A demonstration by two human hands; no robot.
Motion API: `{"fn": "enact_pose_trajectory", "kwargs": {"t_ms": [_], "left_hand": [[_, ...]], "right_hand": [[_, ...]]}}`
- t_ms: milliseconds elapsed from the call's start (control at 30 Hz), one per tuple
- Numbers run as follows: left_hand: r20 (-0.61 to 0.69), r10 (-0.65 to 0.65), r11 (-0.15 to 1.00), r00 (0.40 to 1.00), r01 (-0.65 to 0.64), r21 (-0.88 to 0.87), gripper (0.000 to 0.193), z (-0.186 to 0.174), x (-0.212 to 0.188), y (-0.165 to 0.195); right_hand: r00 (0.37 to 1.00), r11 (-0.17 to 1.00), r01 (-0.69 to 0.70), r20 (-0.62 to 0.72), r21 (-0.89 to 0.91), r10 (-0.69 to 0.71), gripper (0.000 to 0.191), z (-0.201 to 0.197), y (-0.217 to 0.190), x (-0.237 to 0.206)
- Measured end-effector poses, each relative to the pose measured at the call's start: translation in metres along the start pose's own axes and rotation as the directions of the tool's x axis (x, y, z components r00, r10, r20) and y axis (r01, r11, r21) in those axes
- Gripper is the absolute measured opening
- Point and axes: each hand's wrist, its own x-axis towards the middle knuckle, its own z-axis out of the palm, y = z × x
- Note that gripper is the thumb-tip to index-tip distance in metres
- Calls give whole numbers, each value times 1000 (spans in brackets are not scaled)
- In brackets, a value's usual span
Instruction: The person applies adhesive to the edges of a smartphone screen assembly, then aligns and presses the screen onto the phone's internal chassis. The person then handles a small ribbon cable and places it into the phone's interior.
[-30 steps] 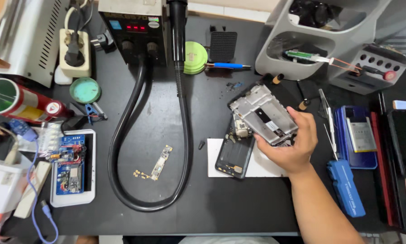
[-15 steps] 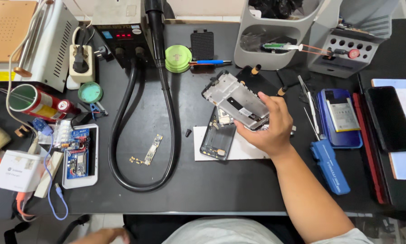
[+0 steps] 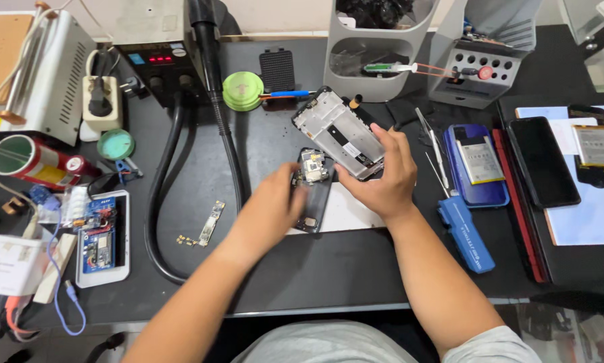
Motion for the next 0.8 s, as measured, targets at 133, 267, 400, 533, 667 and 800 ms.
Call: {"fn": "enact_pose_trajectory", "kwargs": {"t_ms": [133, 267, 400, 533, 667, 800], "left_hand": [[-21, -81, 989, 996, 83, 119, 100, 38, 1, -5], [15, -173, 971, 985, 168, 169, 100, 45, 1, -10], [-25, -184, 953, 983, 185, 239, 95, 38, 8, -17], [-136, -50, 946, 989, 90, 311, 94, 26, 9, -23], [-92, 39, 990, 995, -26, 136, 86, 11, 5, -28], [423, -11, 686, 906, 315, -656, 93, 10, 6, -30]], "right_hand": [[1000, 1000, -15, 28, 18, 14, 78, -3, -1, 2], [990, 985, -109, 104, 136, 95, 78, -9, -6, 2], [870, 722, -488, 334, 490, 362, 78, -22, -16, -9], [699, 516, -703, 609, 489, 376, 80, -40, -25, -27], [817, 828, -490, 475, 274, 327, 80, -42, -38, -48], [802, 755, -584, 354, 299, 481, 80, -21, -54, -58]]}}
